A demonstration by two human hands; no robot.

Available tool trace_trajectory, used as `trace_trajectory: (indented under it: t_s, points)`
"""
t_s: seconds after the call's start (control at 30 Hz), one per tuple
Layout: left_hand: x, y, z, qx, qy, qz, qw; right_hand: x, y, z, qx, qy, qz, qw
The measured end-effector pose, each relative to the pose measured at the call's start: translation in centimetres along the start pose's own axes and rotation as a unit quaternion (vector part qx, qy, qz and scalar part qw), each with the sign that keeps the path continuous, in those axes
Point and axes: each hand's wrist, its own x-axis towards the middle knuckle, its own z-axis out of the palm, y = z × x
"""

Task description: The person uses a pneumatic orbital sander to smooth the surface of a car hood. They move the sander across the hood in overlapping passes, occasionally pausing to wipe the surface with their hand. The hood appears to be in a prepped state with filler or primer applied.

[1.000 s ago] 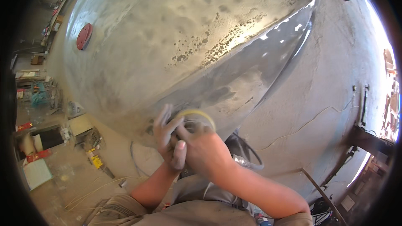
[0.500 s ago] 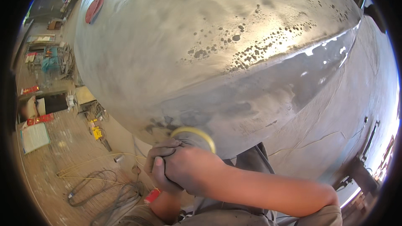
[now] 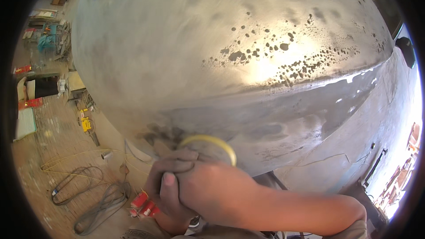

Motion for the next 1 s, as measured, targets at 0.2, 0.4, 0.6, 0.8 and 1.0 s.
trace_trajectory:
  t_s: [0.2,0.4,0.6,0.8,1.0]
  points:
    - [-2.3,-0.2,0.4,-0.070,0.047,-0.021,0.996,-0.2,0.4,2.3,0.023,0.034,-0.011,0.999]
    - [2.1,0.2,0.7,-0.011,-0.022,0.031,0.999,-0.2,0.5,0.3,0.005,0.049,-0.002,0.999]
    - [-1.0,0.2,-0.2,-0.024,-0.020,0.002,1.000,-1.2,1.2,3.4,0.070,0.131,0.014,0.989]
    - [1.6,0.2,1.8,-0.047,-0.025,0.036,0.998,-1.5,1.0,2.7,-0.069,0.157,0.002,0.985]
    - [0.2,0.9,1.3,0.020,0.010,0.028,0.999,-1.0,1.1,4.0,-0.062,0.222,-0.062,0.971]
